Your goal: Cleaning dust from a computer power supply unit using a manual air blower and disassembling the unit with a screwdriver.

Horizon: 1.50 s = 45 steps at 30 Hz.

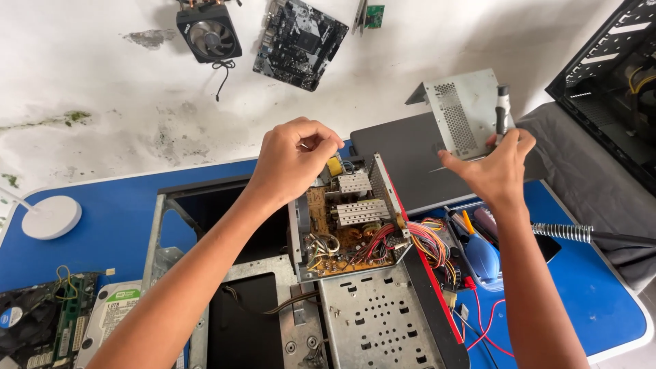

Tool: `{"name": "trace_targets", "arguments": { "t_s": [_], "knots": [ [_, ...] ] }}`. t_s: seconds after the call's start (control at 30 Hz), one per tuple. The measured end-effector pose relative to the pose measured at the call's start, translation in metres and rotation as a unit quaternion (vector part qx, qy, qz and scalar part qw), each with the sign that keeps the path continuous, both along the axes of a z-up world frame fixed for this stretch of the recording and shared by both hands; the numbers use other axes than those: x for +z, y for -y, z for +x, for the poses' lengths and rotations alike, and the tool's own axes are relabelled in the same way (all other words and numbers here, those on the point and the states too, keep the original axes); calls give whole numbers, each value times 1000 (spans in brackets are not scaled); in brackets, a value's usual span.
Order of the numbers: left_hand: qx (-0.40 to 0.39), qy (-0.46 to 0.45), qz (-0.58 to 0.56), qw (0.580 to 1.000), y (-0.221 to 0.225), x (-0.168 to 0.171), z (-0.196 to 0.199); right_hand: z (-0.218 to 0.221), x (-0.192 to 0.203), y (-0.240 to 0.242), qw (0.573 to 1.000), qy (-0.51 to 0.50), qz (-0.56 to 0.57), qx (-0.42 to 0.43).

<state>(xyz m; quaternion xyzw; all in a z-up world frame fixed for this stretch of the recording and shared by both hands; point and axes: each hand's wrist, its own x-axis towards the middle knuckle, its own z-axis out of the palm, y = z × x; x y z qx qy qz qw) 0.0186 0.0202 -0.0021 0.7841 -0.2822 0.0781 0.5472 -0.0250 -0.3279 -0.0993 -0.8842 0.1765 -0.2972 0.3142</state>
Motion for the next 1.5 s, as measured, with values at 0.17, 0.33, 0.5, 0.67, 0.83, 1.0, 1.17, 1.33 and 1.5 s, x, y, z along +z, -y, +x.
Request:
{"name": "trace_targets", "arguments": {
  "t_s": [0.17, 0.33, 0.5, 0.67, 0.83, 1.0, 1.17, 1.33, 1.5],
  "knots": [
    [-22, -52, 32, 998, 12, 10, -9, -30, 68, -38, 998, 29, -56, 3],
    [-47, -90, 27, 994, 22, 26, -32, -58, 110, -68, 978, 155, -121, 63],
    [-114, -88, 10, 990, 23, 53, -64, -88, 147, -119, 968, 185, -104, 135],
    [-112, -43, -9, 993, 19, 67, -86, -92, 142, -146, 966, 178, -97, 163],
    [9, 21, -83, 996, 3, 48, -91, -87, 140, -162, 959, 183, -121, 181],
    [52, 223, -104, 968, -22, 23, -90, -86, 142, -174, 977, 125, -74, 158],
    [-8, 321, -32, 947, -37, 39, -82, -86, 138, -179, 971, 111, -88, 194],
    [-55, 337, 20, 940, -35, 58, -69, -86, 133, -185, 959, 106, -108, 239],
    [-87, 293, 145, 941, -22, 62, -51, -83, 127, -188, 951, 92, -134, 263]
  ]
}}
